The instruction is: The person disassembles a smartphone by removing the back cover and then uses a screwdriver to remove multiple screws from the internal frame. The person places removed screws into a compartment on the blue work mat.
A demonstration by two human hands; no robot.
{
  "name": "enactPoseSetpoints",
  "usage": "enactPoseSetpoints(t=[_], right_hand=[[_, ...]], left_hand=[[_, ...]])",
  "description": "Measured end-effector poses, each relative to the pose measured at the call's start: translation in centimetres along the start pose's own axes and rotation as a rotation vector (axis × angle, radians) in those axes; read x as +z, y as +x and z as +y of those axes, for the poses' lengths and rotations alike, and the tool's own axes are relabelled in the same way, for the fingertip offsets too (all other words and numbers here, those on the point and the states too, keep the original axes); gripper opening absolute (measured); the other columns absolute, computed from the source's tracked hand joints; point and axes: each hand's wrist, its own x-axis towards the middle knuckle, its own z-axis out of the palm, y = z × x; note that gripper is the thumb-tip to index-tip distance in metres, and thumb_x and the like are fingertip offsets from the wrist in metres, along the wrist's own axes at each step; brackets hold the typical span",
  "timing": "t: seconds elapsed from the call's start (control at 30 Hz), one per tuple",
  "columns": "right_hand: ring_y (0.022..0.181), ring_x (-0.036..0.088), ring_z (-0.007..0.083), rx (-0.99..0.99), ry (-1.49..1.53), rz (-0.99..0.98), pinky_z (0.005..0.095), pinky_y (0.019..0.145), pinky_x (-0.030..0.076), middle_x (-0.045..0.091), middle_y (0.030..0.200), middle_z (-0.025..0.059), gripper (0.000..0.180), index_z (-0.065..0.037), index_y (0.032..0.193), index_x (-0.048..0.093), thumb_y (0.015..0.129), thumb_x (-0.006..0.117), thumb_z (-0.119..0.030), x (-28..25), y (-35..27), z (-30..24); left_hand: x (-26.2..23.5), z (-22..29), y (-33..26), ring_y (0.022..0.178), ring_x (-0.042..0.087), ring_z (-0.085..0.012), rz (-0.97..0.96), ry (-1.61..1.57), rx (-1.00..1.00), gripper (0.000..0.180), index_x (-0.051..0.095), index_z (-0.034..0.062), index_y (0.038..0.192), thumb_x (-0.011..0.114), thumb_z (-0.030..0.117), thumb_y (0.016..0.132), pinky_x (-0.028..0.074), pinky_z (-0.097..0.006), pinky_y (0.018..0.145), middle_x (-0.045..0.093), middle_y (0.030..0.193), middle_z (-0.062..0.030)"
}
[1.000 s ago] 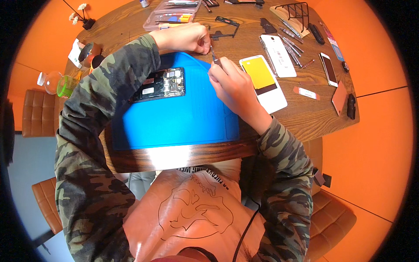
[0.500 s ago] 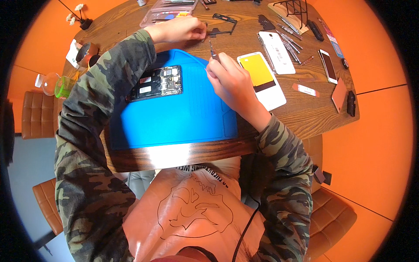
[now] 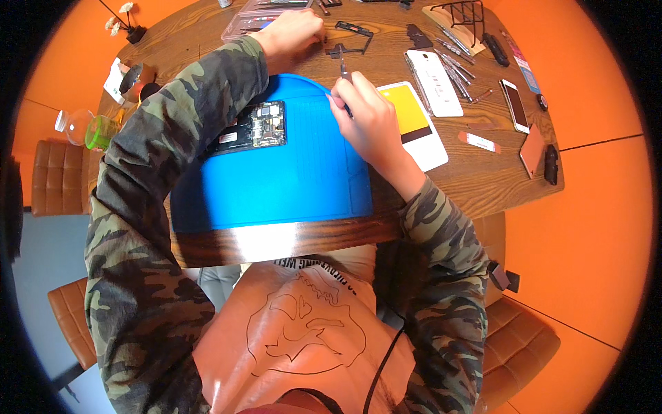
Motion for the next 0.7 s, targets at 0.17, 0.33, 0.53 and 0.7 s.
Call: enactPoseSetpoints(t=[0.17, 0.33, 0.53, 0.7], right_hand=[[0.055, 0.050, 0.0181, -0.005, -0.080, 0.061, 0.0287, 0.050, 0.040, 0.051, 0.072, 0.0078, 0.022, -0.002, 0.071, 0.046, 0.077, 0.067, 0.000, 0.2, 0.9, 1.4], [0.064, 0.059, 0.0263, 0.058, -0.308, 0.044, 0.0363, 0.056, 0.047, 0.054, 0.073, 0.0066, 0.014, -0.007, 0.081, 0.051, 0.081, 0.064, -0.013, 0.2, 2.8, 2.6], [0.085, 0.067, 0.0251, 0.205, 0.143, 0.087, 0.0355, 0.071, 0.051, 0.066, 0.102, 0.0135, 0.018, -0.006, 0.099, 0.056, 0.083, 0.057, -0.014, 0.3, 4.6, 2.5], [0.088, 0.067, 0.0214, 0.105, 0.333, 0.026, 0.0310, 0.072, 0.051, 0.067, 0.096, 0.0110, 0.017, -0.004, 0.104, 0.051, 0.087, 0.052, -0.007, 2.6, 4.3, 1.8]], left_hand=[[-0.1, -0.1, 1.5, 0.085, 0.063, -0.0296, 0.069, 0.037, -0.047, 0.014, 0.062, 0.0089, 0.086, 0.065, 0.015, 0.074, 0.050, -0.040, 0.071, 0.064, 0.085, -0.0109], [-7.8, 0.6, 1.2, 0.070, 0.062, -0.0344, 0.216, 0.088, -0.098, 0.016, 0.060, 0.0055, 0.082, 0.060, 0.020, 0.077, 0.049, -0.043, 0.061, 0.061, 0.071, -0.0176], [-18.1, 3.8, -3.1, 0.067, 0.062, -0.0367, -0.014, 0.051, -0.300, 0.034, 0.063, 0.0017, 0.074, 0.057, 0.032, 0.086, 0.050, -0.043, 0.062, 0.061, 0.067, -0.0201], [-17.2, 9.8, -14.5, 0.119, 0.045, -0.0365, -0.299, -0.227, -0.315, 0.080, 0.039, 0.0033, 0.134, 0.069, 0.048, 0.075, 0.037, -0.043, 0.099, 0.047, 0.127, -0.0234]])
